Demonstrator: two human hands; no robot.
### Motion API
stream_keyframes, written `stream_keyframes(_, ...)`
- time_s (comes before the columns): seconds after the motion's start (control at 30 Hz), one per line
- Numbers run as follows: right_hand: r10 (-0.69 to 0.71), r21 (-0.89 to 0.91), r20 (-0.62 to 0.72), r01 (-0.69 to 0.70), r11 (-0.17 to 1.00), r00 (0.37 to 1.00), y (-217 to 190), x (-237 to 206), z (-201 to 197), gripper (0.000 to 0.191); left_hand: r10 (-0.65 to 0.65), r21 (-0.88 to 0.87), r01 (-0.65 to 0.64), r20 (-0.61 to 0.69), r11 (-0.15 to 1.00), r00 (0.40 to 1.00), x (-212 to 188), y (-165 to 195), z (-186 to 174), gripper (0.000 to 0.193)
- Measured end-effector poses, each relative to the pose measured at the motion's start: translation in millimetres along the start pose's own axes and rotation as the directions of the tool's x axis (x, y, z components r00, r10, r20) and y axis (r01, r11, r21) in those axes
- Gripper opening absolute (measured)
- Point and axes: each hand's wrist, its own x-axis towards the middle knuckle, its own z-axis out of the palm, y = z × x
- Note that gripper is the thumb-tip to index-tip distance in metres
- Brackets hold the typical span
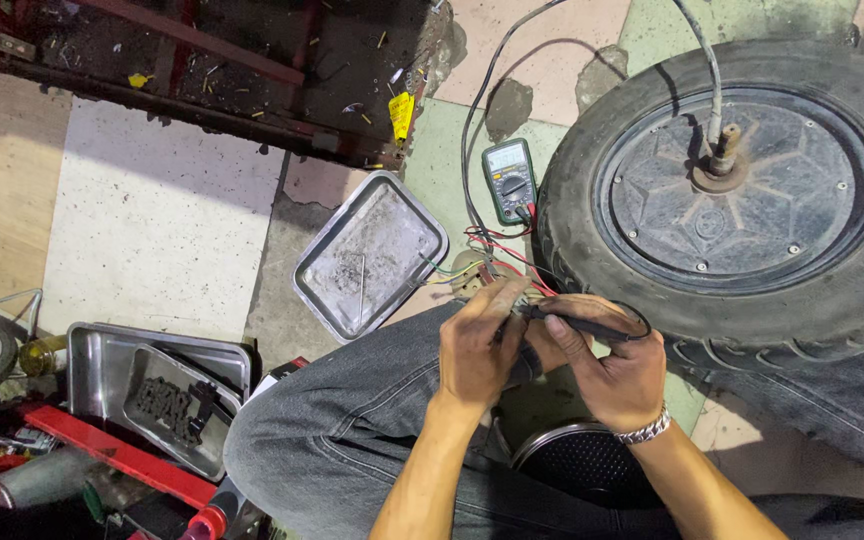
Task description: The person tests an electric motor connected to a tire using a multimeter, then uses a screwdriver to remove screws from the motor housing. The person works on the motor and tire assembly on the floor.
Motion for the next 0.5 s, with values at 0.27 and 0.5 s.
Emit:
stream_keyframes(0.27, 0.023, 0.062, 0.007, -0.024, 0.998, 1.0, 6, 0, -1, 0.015, -0.045, -0.049, 0.047, 0.049, 0.998, 0.998, 7, 5, -4, 0.044)
stream_keyframes(0.5, 0.077, 0.184, -0.063, -0.064, 0.981, 0.995, 12, -4, -8, 0.018, -0.12, -0.154, 0.117, -0.012, 0.981, 0.993, 13, 10, -4, 0.037)
